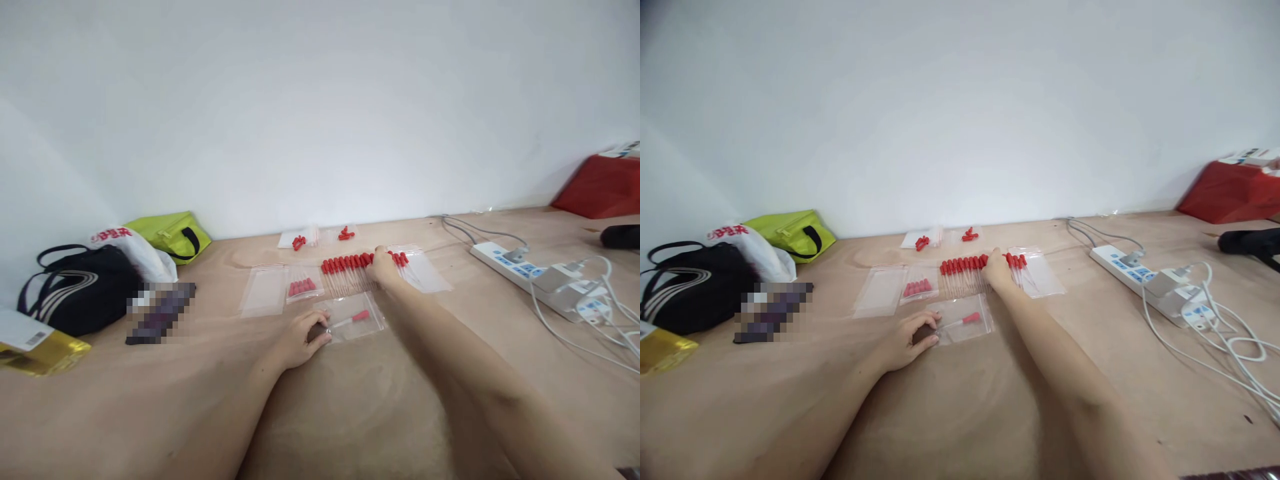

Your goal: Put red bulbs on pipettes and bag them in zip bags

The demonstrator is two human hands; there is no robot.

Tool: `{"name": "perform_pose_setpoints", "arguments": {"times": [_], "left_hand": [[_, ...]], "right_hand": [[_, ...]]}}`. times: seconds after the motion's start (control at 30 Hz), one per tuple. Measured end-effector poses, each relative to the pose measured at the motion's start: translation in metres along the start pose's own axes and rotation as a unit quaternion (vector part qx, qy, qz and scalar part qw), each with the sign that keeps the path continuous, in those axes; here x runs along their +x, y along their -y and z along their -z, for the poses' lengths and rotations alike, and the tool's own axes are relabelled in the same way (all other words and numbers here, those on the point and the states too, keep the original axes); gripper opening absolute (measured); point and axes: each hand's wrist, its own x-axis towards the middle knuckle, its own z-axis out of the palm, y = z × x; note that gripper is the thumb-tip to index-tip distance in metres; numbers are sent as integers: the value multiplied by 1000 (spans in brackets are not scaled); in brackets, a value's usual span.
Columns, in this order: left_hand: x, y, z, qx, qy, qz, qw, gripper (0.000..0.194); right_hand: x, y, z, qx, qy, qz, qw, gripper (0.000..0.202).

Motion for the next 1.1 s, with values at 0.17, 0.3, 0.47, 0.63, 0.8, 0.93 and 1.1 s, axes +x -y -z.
{"name": "perform_pose_setpoints", "arguments": {"times": [0.17,0.3,0.47,0.63,0.8,0.93,1.1], "left_hand": [[-1,1,0,8,9,3,1000,18],[0,2,1,24,13,13,1000,23],[2,1,3,25,16,13,999,24],[3,-2,4,34,16,30,999,27],[1,-2,3,34,10,35,999,32],[1,0,2,28,9,29,999,33],[2,1,1,35,10,30,999,32]], "right_hand": [[-11,-14,23,78,-19,44,996,50],[-45,-43,32,303,-35,33,952,54],[-79,-53,19,425,-76,-50,900,52],[-85,-35,7,487,-39,-45,871,48],[-93,-30,5,468,79,-27,880,36],[-97,-31,11,401,155,38,902,30],[-96,-27,21,286,190,182,921,16]]}}
